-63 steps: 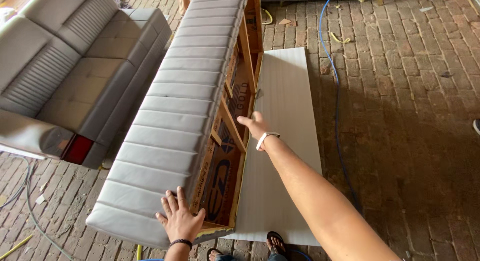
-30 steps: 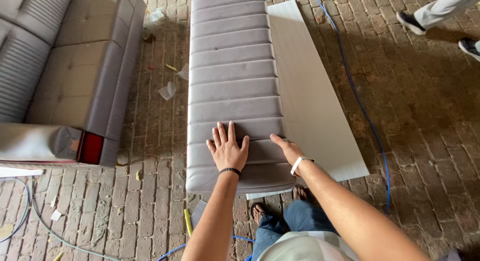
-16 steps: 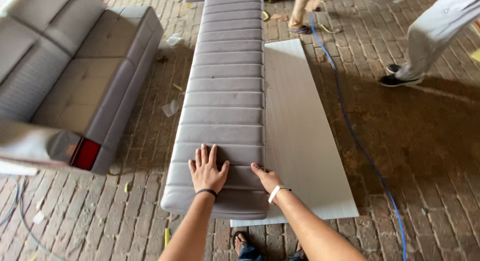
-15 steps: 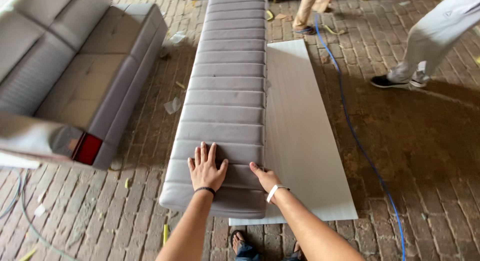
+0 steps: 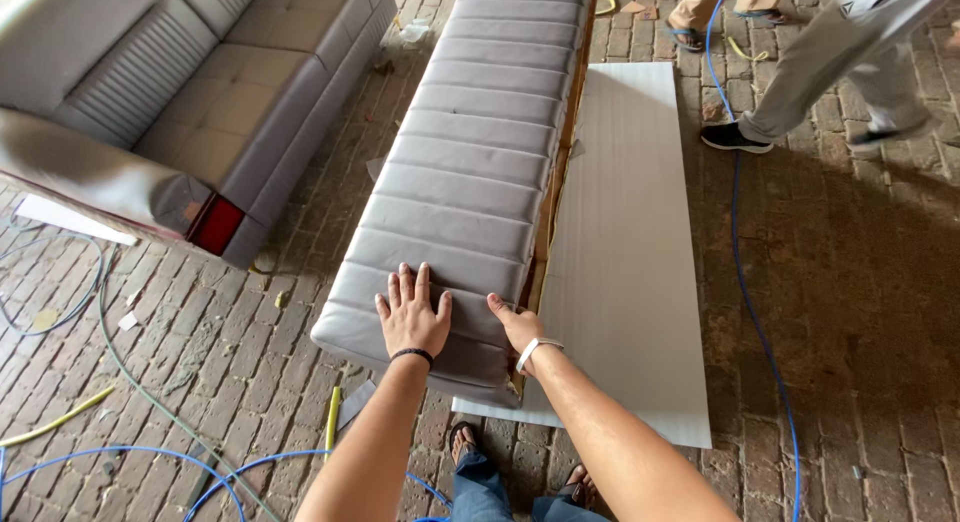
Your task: The person uses a power drill to attach metal brackets to the underside of a sofa frame. They then flip the sofa upright, remove a protective sheet, and reposition the sofa on the floor.
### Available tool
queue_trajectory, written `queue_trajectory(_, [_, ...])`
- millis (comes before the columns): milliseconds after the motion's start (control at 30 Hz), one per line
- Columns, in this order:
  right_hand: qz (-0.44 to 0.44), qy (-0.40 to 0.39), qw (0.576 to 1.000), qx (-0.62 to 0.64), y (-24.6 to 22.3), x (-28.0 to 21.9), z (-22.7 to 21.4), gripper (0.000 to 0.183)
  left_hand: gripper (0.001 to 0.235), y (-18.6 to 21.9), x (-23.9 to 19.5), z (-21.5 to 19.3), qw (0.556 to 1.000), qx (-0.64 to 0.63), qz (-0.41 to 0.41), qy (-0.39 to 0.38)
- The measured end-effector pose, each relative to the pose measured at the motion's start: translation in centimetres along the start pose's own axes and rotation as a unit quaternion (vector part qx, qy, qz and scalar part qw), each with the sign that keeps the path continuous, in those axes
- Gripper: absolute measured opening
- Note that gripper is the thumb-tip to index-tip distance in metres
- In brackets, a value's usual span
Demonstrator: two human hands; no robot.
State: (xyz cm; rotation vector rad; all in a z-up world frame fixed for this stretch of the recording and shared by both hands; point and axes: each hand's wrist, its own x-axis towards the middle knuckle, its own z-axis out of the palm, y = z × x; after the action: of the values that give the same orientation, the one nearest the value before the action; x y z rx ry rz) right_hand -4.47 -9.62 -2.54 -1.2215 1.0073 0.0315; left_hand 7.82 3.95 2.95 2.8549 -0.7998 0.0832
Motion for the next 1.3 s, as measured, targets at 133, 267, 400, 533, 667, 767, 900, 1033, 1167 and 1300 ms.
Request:
queue_trajectory(133, [-0.033,-0.031,0.998,0.033,-0.2,-0.2,0.1,0.095,0.072,0.0,-0.1,-0.5,1.0,-0.012,-0.008,0.01])
queue_trajectory(267, [-0.031,-0.026,0.999,0.013,0.6,0.8,-0.1,0.098,0.07,0.3,-0.4,-0.5,0.999,-0.021,-0.004,0.026])
queue_trajectory(400, [-0.057,0.0,0.998,-0.009,1.4,2.9,0.2,0.101,0.07,0.0,-0.1,-0.2,0.999,-0.026,-0.001,0.039])
queue_trajectory(533, [-0.089,-0.017,0.996,0.026,2.6,4.0,0.3,0.104,0.07,-0.2,-0.5,0.0,0.998,-0.031,0.004,0.047])
queue_trajectory(667, [-0.096,0.006,0.995,-0.025,2.8,4.0,0.2,0.103,0.07,0.0,-0.7,-0.6,0.999,-0.03,0.005,0.043])
queue_trajectory(767, [-0.097,0.02,0.994,-0.039,2.5,3.7,-0.1,0.097,0.07,0.4,-0.3,-1.0,0.999,-0.031,0.004,0.036])
queue_trajectory(900, [-0.103,-0.04,0.991,0.08,3.8,1.7,0.2,0.088,0.07,-0.1,-0.8,-0.7,0.999,-0.03,0.002,0.033])
queue_trajectory(1033, [-0.064,-0.104,0.986,0.114,3.8,-0.7,2.1,0.083,0.071,-0.9,0.1,-0.8,0.999,-0.041,0.001,0.036])
queue_trajectory(1167, [-0.06,-0.112,0.98,0.15,3.3,-1.8,4.3,0.078,0.069,-2.5,0.3,-1.3,0.998,-0.05,-0.001,0.037])
queue_trajectory(1300, [-0.103,-0.09,0.99,0.034,2.3,-0.2,6.5,0.082,0.069,-5.2,2.2,-2.1,0.999,-0.043,-0.006,0.022])
